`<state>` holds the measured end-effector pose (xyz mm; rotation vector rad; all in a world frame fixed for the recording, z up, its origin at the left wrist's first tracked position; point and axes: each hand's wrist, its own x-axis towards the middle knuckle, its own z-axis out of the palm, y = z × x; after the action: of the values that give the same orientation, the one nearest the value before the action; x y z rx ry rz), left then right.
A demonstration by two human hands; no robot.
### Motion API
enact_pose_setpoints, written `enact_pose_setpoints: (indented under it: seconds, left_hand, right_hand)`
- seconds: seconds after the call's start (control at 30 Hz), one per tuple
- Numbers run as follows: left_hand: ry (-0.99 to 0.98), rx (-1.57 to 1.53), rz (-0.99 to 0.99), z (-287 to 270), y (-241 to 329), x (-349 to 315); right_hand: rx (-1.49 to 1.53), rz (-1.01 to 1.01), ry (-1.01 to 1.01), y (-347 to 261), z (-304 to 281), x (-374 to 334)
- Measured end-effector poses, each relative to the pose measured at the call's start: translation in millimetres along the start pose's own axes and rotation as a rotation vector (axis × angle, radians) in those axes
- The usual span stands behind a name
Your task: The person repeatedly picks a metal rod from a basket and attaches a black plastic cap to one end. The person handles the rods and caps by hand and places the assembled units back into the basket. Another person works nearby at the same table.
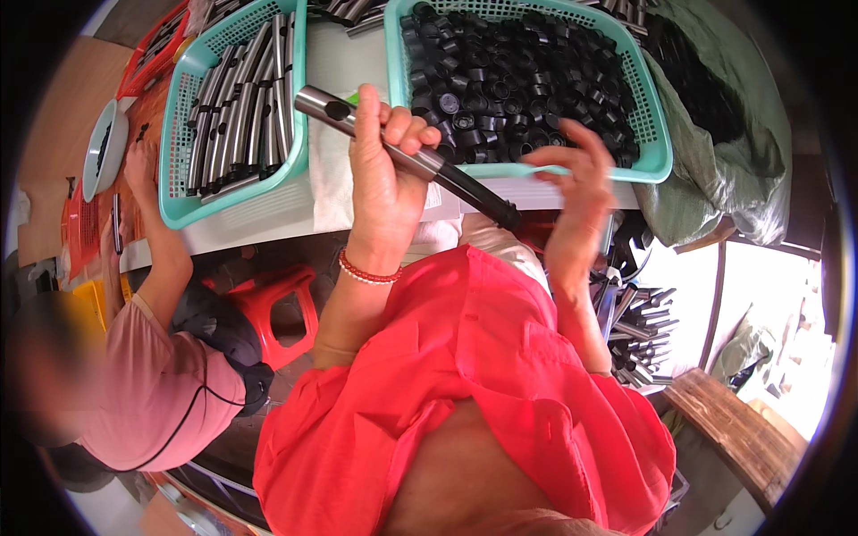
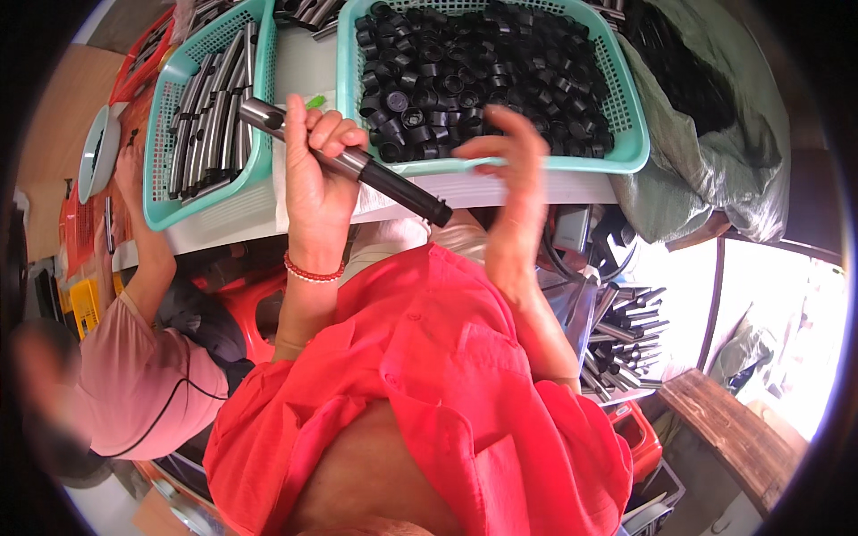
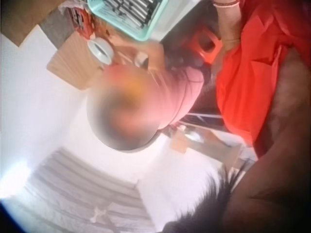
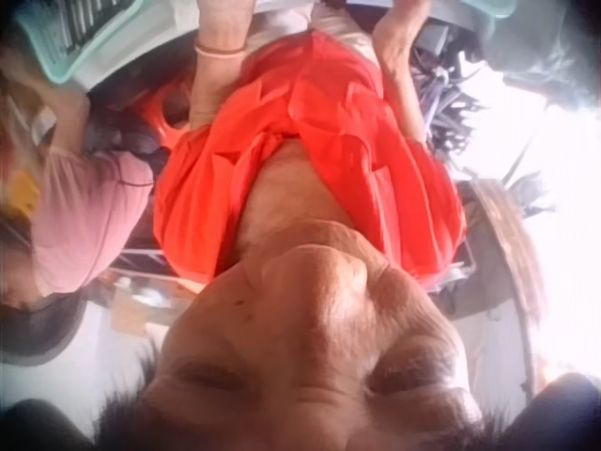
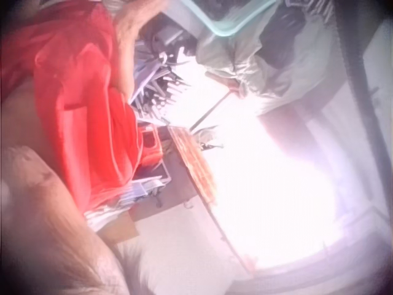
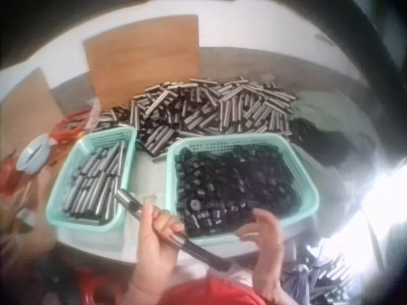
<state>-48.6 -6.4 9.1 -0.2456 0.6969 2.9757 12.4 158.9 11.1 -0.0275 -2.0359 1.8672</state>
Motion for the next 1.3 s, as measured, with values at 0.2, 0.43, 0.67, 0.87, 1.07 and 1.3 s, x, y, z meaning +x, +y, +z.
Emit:
enact_pose_setpoints:
  seconds: [0.2,0.43,0.67,0.87,1.07,1.3]
  left_hand:
    - [-0.05,0.178,0.012,15.8,-22.3,-10.9]
    - [-0.071,-0.145,-0.072,16.5,-11.1,-4.6]
    - [-0.114,-0.233,-0.132,19.1,-19.7,-10.6]
    - [-0.119,-0.33,-0.089,10.6,0.7,0.5]
    - [-0.169,-0.088,0.059,19.2,-14.1,-5.1]
    - [-0.102,-0.346,0.007,12.6,20.4,12.1]
  right_hand:
    - [-0.057,-0.436,0.064,22.1,15.2,-2.4]
    - [0.16,-0.448,0.225,15.7,15.8,2.8]
    - [0.026,-0.545,0.134,19.1,21.0,1.9]
    - [-0.004,-0.579,0.236,14.6,7.2,8.0]
    - [-0.236,-0.592,0.068,7.6,20.4,18.2]
    - [-0.01,-0.551,0.312,3.8,-4.6,25.6]
